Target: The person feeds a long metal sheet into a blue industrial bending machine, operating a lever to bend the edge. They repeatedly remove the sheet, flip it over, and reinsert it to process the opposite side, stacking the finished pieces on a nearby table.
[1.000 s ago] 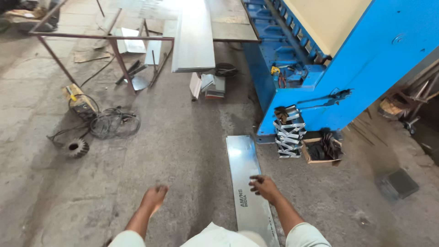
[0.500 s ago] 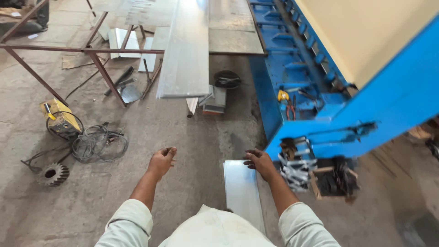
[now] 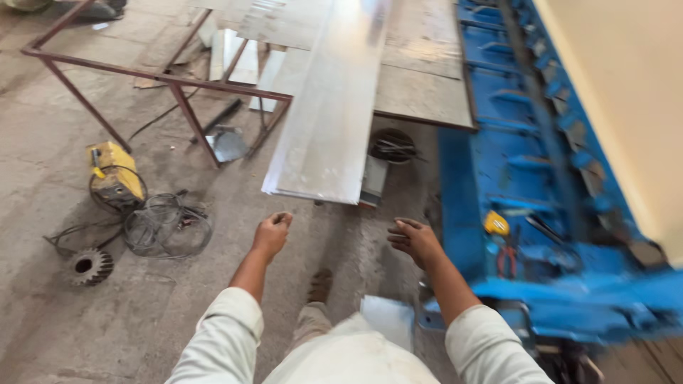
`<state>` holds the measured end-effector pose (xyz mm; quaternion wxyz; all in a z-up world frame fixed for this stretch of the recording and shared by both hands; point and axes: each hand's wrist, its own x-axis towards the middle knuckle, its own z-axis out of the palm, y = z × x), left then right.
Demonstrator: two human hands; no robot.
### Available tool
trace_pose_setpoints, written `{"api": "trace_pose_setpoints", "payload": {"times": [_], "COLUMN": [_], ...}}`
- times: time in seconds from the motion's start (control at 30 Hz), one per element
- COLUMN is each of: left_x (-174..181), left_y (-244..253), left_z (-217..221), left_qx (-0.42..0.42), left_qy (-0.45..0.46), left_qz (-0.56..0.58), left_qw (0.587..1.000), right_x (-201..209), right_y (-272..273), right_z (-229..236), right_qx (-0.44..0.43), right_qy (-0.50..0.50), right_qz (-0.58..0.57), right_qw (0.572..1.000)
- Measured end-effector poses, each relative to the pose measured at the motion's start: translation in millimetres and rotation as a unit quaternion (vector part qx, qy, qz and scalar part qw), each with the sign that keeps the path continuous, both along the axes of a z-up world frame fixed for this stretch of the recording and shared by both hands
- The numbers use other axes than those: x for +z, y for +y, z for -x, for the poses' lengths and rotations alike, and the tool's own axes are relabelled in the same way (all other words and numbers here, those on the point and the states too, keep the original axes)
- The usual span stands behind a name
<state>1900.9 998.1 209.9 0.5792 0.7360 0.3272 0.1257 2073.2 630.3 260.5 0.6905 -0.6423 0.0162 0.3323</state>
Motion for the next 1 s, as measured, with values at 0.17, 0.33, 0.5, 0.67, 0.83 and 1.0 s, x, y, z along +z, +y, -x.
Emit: {"api": "trace_pose_setpoints", "payload": {"times": [0.17, 0.33, 0.5, 0.67, 0.83, 1.0], "left_x": [-37.5, -73.8, -84.7, -64.4, -50.6, -53.4], "left_y": [96.1, 150.7, 163.5, 152.4, 151.1, 158.2], "left_z": [-119.2, -209.7, -248.7, -255.7, -256.6, -260.3], "left_qx": [0.026, -0.030, -0.112, -0.050, -0.098, -0.107], "left_qy": [0.088, 0.320, 0.385, 0.417, 0.445, 0.449], "left_qz": [-0.123, -0.208, -0.182, -0.169, -0.154, -0.151], "left_qw": [0.988, 0.924, 0.898, 0.892, 0.877, 0.874], "right_x": [-44.0, -87.5, -124.1, -130.8, -131.8, -119.0], "right_y": [65.0, 113.4, 149.3, 176.7, 201.1, 204.2], "right_z": [-99.0, -167.5, -189.3, -192.8, -199.6, -204.1], "right_qx": [0.008, 0.014, 0.050, 0.057, 0.048, 0.031], "right_qy": [0.022, 0.050, 0.089, 0.180, 0.203, 0.206], "right_qz": [0.054, 0.106, 0.195, 0.152, 0.134, 0.220], "right_qw": [0.998, 0.993, 0.975, 0.970, 0.969, 0.953]}}
